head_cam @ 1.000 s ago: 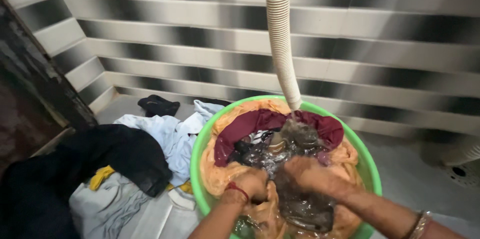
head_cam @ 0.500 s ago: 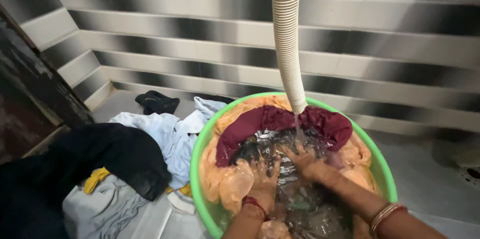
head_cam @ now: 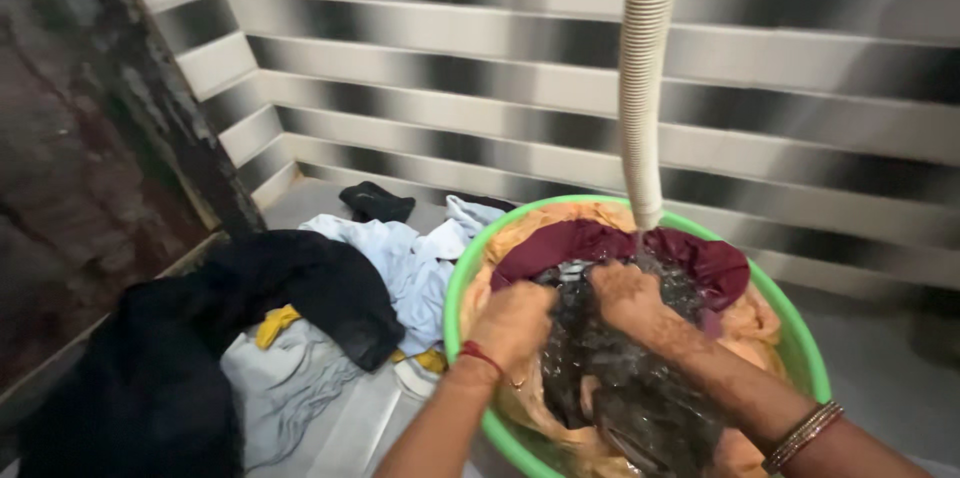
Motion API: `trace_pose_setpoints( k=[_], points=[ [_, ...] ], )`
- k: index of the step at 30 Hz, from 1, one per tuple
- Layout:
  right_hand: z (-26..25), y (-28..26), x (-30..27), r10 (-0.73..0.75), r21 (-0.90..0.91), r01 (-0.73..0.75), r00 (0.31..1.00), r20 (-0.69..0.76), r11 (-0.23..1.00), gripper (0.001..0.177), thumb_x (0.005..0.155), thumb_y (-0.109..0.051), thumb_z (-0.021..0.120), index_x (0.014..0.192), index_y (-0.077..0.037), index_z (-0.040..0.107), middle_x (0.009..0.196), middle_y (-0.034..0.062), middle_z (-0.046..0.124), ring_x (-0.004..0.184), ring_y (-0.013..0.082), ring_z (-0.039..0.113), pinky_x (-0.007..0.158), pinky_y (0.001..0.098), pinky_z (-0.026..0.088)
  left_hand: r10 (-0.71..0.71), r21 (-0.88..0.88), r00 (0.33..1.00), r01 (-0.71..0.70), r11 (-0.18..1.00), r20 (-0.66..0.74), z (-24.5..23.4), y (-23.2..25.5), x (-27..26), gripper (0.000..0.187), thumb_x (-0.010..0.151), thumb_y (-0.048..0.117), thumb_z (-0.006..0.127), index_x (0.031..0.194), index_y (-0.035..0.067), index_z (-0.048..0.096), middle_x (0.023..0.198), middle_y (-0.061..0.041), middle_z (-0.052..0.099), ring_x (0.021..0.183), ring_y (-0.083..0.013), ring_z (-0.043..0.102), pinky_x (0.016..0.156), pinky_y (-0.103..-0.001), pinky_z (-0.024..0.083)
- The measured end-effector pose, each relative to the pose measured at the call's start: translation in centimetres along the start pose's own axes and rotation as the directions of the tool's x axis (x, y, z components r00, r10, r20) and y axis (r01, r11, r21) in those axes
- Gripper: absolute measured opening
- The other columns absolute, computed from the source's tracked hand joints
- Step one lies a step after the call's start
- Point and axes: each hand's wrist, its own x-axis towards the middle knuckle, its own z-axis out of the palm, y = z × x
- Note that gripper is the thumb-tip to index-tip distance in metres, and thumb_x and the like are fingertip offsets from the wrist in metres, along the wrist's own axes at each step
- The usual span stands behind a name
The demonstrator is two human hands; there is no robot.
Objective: The person washes clothes by hand in a green basin filled with water. They submerge and agitate various garments including a peach-colored dress, white cloth, maroon shirt, black shirt, and light blue shirt, handling them one at a time.
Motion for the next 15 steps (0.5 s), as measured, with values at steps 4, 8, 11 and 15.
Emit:
trace_pose_setpoints(
  k=[4,8,11,15],
  points=[
    [-5.4,-6.9,2.7,-0.132,0.274,0.217,0.945,-0.298,0.937,0.018,0.076,-0.016,0.070,0.094,-0.012,0.069,0.092,0.0145,0.068,0.089,0.0369,0.069,0.074,0.0498,0.055,-0.271,0.018,0.950,0.277,0.961,-0.157,-3.4,-6.7,-1.7,0.016,0.089,0.021,0.068,0.098,0.009,0.073,0.099,-0.020,0.072,0.094,-0.0413,0.069,0.080,-0.053,0.056],
    [-8.1,-14.7,4.9,-0.235,0.365,0.343,0.922,-0.309,0.865,0.029,0.076,-0.023,0.077,0.101,-0.011,0.070,0.095,0.0165,0.068,0.088,0.0381,0.069,0.075,0.0501,0.054,-0.458,0.227,0.886,0.462,0.857,-0.072,-3.2,-13.6,-5.9,0.031,0.085,0.012,0.066,0.116,0.016,0.069,0.131,-0.023,0.062,0.103,-0.0393,0.071,0.087,-0.051,0.057],
    [-7.6,-19.7,6.2,-0.288,0.314,0.329,0.942,-0.170,0.891,0.046,0.078,-0.027,0.078,0.120,-0.015,0.066,0.105,0.0158,0.067,0.096,0.0365,0.068,0.081,0.0504,0.053,-0.581,0.265,0.801,0.535,0.802,0.143,-1.1,-17.7,-8.3,0.043,0.083,0.013,0.072,0.124,0.022,0.065,0.158,-0.032,0.021,0.107,-0.0427,0.066,0.093,-0.049,0.054],
    [-3.1,-23.4,7.7,-0.266,0.229,0.264,0.964,-0.026,0.937,0.082,0.073,-0.037,0.083,0.147,-0.023,0.050,0.122,0.0177,0.063,0.114,0.0375,0.059,0.099,0.0594,0.040,-0.568,0.263,0.816,0.528,0.808,0.108,2.7,-21.3,-10.7,0.059,0.079,0.003,0.074,0.133,0.023,0.061,0.159,-0.026,0.025,0.114,-0.0399,0.063,0.094,-0.046,0.054]
  ],
)
